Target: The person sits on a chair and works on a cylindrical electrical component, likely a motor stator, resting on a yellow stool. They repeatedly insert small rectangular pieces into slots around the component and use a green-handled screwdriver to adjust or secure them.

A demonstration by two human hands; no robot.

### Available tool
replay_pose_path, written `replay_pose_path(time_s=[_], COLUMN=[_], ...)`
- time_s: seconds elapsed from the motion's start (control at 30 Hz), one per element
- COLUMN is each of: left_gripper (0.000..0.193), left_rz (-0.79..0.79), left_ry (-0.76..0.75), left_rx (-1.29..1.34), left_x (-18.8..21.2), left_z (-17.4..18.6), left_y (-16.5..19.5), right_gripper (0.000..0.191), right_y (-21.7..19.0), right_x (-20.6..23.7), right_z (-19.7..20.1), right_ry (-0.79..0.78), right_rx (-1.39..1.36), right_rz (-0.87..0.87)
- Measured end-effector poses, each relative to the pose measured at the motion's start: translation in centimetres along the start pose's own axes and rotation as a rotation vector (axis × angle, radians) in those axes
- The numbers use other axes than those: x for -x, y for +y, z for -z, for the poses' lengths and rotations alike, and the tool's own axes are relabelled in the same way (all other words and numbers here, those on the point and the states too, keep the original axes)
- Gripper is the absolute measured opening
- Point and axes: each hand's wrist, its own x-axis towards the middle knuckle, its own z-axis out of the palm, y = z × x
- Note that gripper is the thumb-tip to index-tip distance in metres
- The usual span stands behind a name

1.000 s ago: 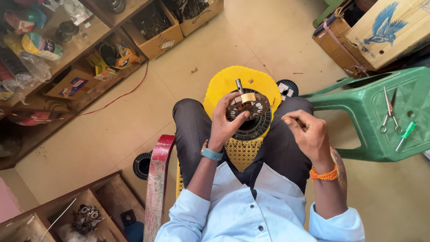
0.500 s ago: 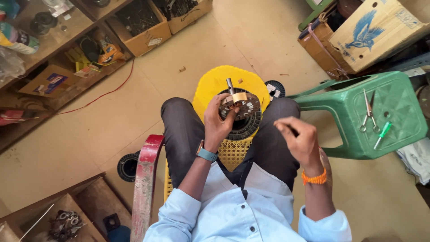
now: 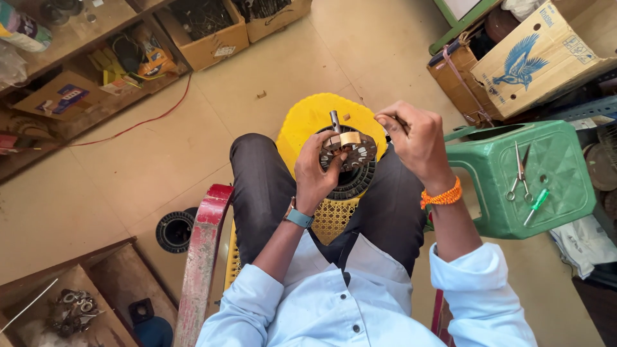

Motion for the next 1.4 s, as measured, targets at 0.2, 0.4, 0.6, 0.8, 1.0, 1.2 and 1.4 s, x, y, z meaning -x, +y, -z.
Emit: replay_pose_path(time_s=[0.2,0.4,0.6,0.8,1.0,1.2,1.4], left_gripper=[0.042,0.042,0.041,0.064,0.081,0.064,0.033], left_rz=[0.009,0.005,0.031,0.462,0.735,0.594,0.44], left_ry=[-0.006,0.003,0.001,-0.239,-0.332,-0.525,-0.577], left_rx=[0.004,0.008,0.021,0.71,1.099,1.107,0.94], left_x=[0.1,0.1,0.1,-1.7,-5.2,-5.6,-4.8], left_z=[0.0,0.1,0.1,2.3,2.2,0.3,0.2], left_y=[0.2,0.3,0.6,-0.9,-4.2,-7.0,-8.2], right_gripper=[0.011,0.017,0.022,0.021,0.021,0.018,0.011], right_y=[1.9,6.8,9.8,9.0,6.4,1.7,-4.0], right_x=[-1.4,-3.7,-5.3,-6.6,-7.9,-5.6,3.2], right_z=[-1.8,-5.3,-7.9,-7.7,-8.3,-4.4,-3.0], right_ry=[-0.045,-0.266,-0.564,-0.441,-0.384,-0.226,-0.023], right_rx=[0.093,0.073,0.058,0.204,0.234,0.206,0.069], right_rz=[0.061,-0.161,-0.12,0.165,0.302,0.256,-0.025])
